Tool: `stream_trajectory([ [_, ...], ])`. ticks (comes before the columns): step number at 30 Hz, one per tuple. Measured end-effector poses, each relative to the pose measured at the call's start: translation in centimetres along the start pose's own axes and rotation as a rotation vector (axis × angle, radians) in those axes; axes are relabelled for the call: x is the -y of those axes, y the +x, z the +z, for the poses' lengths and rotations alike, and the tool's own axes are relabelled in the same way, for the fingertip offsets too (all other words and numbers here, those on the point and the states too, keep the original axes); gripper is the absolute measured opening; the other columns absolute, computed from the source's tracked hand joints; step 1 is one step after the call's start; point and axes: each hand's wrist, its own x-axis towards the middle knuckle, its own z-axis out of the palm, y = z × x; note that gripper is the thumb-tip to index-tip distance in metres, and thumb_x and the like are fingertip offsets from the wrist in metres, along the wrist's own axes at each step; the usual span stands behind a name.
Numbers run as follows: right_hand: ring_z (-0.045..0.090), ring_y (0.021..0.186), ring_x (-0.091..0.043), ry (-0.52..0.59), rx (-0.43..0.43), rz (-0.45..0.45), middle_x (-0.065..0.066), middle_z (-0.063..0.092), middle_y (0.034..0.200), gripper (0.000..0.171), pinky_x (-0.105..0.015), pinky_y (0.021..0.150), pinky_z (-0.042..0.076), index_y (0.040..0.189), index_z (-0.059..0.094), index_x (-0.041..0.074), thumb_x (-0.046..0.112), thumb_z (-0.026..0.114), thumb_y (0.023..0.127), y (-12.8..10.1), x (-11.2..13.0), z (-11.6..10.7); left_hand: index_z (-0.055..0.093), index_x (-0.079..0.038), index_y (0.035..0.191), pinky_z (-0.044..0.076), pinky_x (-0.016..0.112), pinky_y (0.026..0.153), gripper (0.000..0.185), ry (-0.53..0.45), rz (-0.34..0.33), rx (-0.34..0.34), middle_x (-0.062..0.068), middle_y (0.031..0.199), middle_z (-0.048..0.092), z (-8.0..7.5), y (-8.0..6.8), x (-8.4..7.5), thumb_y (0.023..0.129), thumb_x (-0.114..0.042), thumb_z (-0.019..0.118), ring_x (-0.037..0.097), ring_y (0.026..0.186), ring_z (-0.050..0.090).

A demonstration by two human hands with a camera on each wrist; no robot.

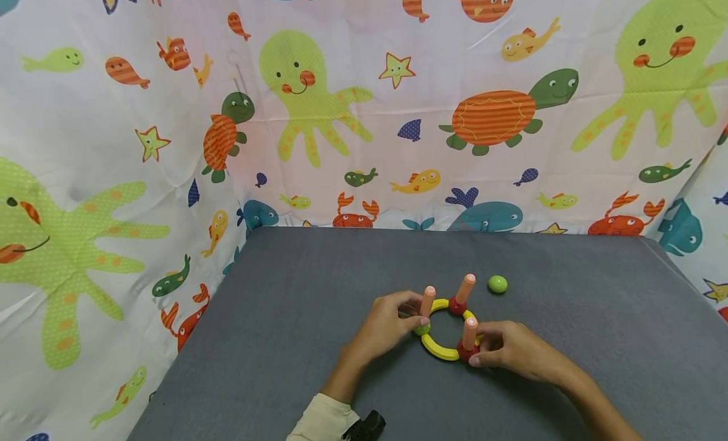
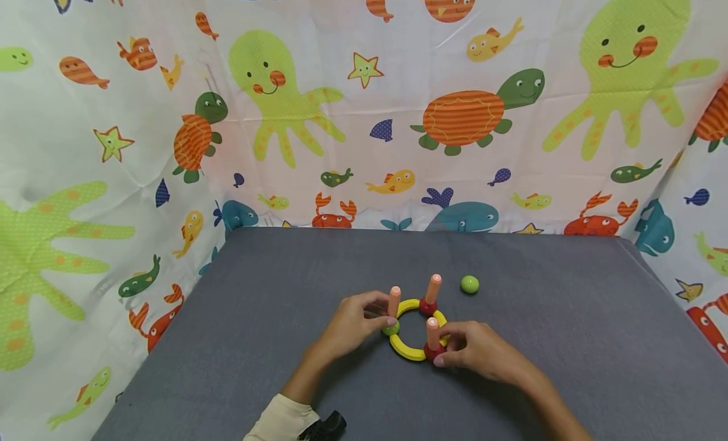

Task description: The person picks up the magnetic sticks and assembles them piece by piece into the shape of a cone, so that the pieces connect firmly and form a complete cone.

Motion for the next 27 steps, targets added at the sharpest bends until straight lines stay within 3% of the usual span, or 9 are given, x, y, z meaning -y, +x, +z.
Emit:
stream_trajectory([
  [6, 0.060, 0.072, -0.009, -0.036, -0.048, 0.015, 0.001, 0.067, 0.085, 0.040, -0.025, 0.063, 0.048, 0.126, 0.073, 0.007, 0.023, 0.084, 0.091, -0.3, -0.1, -1.4, 0.076, -0.016, 0.117, 0.057, 0.025, 0.090, 0.023, -0.009, -0.006, -0.004, -0.003, 0.110, 0.075, 0.1, 0.1, 0.0, 0.094, -0.017, 0.083, 0.005, 0.097, 0.069],
  [12, 0.062, 0.072, -0.010, -0.088, -0.150, 0.022, 0.001, 0.069, 0.084, 0.039, -0.027, 0.062, 0.050, 0.127, 0.073, 0.005, 0.021, 0.082, 0.094, -0.1, -0.2, -2.9, 0.076, -0.015, 0.117, 0.057, 0.025, 0.089, 0.023, -0.005, 0.007, 0.000, -0.003, 0.110, 0.075, 0.1, 0.1, 0.2, 0.095, -0.019, 0.082, 0.005, 0.096, 0.069],
  [19, 0.065, 0.084, -0.016, -0.221, -0.357, 0.056, 0.000, 0.072, 0.093, 0.036, -0.029, 0.069, 0.052, 0.126, 0.074, 0.005, 0.021, 0.082, 0.095, 0.7, -0.5, -4.1, 0.077, -0.018, 0.117, 0.056, 0.025, 0.089, 0.022, -0.022, -0.020, 0.009, -0.005, 0.109, 0.075, 0.2, 0.0, 0.3, 0.096, -0.020, 0.081, 0.005, 0.096, 0.068],
  [27, 0.068, 0.099, -0.030, -0.302, -0.609, -0.034, -0.012, 0.072, 0.110, 0.036, -0.041, 0.078, 0.052, 0.129, 0.073, 0.006, 0.011, 0.081, 0.095, 2.1, -1.9, -4.8, 0.077, -0.017, 0.116, 0.056, 0.025, 0.089, 0.020, -0.022, -0.014, 0.001, -0.005, 0.109, 0.076, 0.4, 0.2, 0.2, 0.096, -0.017, 0.081, 0.004, 0.095, 0.068],
])
